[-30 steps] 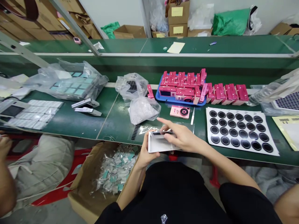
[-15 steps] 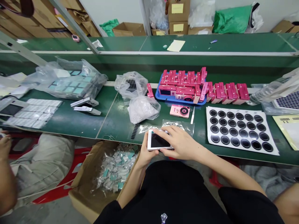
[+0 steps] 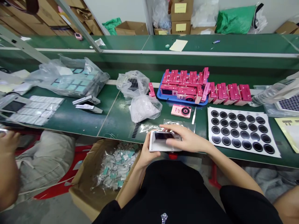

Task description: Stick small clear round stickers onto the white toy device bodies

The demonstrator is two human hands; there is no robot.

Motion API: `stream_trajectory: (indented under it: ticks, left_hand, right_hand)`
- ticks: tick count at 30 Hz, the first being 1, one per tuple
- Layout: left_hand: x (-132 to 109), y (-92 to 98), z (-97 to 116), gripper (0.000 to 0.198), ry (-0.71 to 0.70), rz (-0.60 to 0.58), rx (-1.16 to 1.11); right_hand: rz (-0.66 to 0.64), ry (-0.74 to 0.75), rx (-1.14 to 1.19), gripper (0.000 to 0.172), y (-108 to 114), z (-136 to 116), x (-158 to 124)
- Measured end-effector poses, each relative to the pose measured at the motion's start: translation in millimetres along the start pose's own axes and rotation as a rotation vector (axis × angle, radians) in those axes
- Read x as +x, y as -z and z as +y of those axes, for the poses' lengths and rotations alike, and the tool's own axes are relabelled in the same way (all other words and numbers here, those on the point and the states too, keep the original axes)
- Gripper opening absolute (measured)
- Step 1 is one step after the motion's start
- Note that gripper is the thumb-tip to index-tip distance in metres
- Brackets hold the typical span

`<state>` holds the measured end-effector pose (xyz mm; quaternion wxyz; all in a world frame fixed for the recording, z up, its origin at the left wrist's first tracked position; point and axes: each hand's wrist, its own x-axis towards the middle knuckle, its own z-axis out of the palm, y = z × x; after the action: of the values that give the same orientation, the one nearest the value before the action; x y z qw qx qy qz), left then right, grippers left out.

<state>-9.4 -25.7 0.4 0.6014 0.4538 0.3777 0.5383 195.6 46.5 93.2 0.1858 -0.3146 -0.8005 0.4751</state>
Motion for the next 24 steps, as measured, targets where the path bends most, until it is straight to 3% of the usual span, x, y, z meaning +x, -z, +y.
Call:
stream_trajectory:
  ticks: [3, 5, 11, 16, 24]
  left_hand:
    - [4, 0.6, -3, 0.087, -0.02, 0.036, -0.044]
    - [4, 0.8, -2, 0.088, -0.02, 0.052, -0.053]
    - [-1, -3.5, 5, 0.087, 0.033, -0.06, -0.023]
    - [2, -4.8, 3, 0.089, 0.021, -0.002, -0.028]
    - [2, -3.7, 1, 0.091, 0.043, 0.0, -0.026]
  right_hand:
    - [0.017, 0.093, -0.204, 0.069, -13, -1, -4]
    - [0.041, 0.151, -0.314, 0.072, -20, 2, -3]
    - [0.22, 0.156, -0.524, 0.049, -24, 16, 5]
    - [0.162, 0.265, -0.511, 0.061, -22, 7, 0]
    - [0.13, 0.276, -0.606, 0.062, -30, 7, -8]
